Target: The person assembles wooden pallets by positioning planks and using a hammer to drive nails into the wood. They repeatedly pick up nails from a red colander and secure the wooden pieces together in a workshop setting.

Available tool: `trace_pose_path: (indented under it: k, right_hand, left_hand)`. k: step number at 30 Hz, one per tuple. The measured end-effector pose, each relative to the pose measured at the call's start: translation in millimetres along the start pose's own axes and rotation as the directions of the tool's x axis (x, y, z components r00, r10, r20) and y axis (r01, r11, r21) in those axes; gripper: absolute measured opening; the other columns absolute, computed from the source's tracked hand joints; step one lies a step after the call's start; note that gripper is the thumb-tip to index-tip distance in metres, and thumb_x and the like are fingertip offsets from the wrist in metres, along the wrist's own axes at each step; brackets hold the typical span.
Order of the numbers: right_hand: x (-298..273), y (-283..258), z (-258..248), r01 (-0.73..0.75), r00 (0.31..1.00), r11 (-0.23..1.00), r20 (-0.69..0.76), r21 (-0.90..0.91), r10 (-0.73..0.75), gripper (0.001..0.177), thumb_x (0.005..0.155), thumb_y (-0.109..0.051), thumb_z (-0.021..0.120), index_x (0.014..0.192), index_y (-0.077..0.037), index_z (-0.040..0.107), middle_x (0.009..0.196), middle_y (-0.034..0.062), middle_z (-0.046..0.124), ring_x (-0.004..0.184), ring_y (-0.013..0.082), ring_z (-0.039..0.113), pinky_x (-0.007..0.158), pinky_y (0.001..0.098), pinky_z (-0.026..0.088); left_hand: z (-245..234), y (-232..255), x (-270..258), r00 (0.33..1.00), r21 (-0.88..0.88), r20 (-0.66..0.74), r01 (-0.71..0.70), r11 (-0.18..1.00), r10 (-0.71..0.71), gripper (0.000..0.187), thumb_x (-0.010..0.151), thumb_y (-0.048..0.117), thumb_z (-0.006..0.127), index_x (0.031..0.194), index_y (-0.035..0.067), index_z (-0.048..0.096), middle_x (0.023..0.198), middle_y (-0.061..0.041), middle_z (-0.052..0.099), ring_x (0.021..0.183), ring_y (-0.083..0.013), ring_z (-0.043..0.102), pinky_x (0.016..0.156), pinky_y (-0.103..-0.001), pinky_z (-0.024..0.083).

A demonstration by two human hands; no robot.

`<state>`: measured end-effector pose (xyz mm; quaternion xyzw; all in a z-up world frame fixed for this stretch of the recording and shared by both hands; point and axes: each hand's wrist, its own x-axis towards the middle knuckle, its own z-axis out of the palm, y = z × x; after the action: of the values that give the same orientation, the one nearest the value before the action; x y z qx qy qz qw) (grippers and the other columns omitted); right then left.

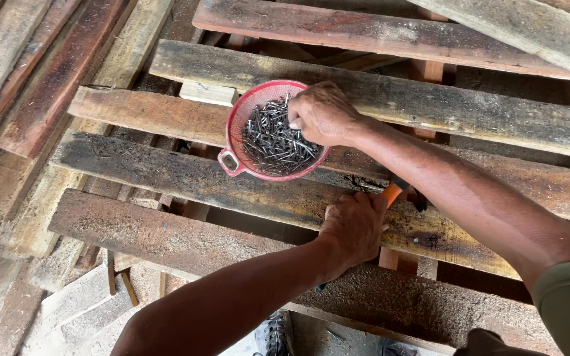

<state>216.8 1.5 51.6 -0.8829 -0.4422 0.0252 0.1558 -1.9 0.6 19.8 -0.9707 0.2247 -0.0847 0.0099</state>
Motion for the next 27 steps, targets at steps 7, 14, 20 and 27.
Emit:
trace_pose_path:
  k: [7,14,20,27]
  right_hand:
    - [-13,12,-5,0.076,0.966,0.856,-0.251,0.512,0.064,0.015,0.111,-0.013,0.069,0.115,-0.001,0.062,0.089,0.0207,0.07,0.086,0.042,0.074,0.07,0.0523,0.06]
    - [-56,34,-63,-0.278,0.719,0.18,0.079,0.944,0.691,0.016,0.116,0.0,0.064,0.103,-0.008,0.068,0.082,0.0096,0.075,0.061,0.017,0.067,0.045,0.0278,0.051]
    - [-91,73,-62,-0.242,0.594,-0.312,0.395,0.919,0.701,0.007,0.108,-0.002,0.065,0.111,-0.006,0.069,0.103,0.0114,0.074,0.089,0.0222,0.07,0.078,0.0311,0.059]
    - [-122,56,-38,-0.365,0.845,0.483,0.066,0.796,0.53,0.005,0.105,-0.009,0.07,0.108,-0.006,0.071,0.085,0.0032,0.064,0.073,0.0155,0.062,0.065,0.0284,0.051]
  left_hand:
    - [7,0,1,0.999,0.016,0.034,-0.031,0.999,0.031,0.057,0.096,0.049,0.057,0.122,-0.002,0.057,0.078,-0.012,0.054,0.065,-0.0344,0.064,0.041,-0.046,0.05]
    - [11,-2,2,0.973,-0.109,0.229,-0.004,0.994,0.029,0.059,0.109,0.058,0.056,0.133,0.004,0.054,0.101,-0.019,0.066,0.077,-0.0327,0.068,0.045,-0.046,0.052]
    - [10,-6,2,0.951,-0.073,0.301,-0.044,0.996,0.064,0.059,0.114,0.056,0.05,0.133,0.001,0.053,0.097,-0.02,0.066,0.068,-0.0279,0.064,0.041,-0.041,0.05]
    - [27,1,-1,0.999,0.025,0.032,-0.027,0.999,0.026,0.055,0.095,0.051,0.056,0.119,0.001,0.058,0.082,-0.01,0.053,0.07,-0.0337,0.065,0.042,-0.048,0.054]
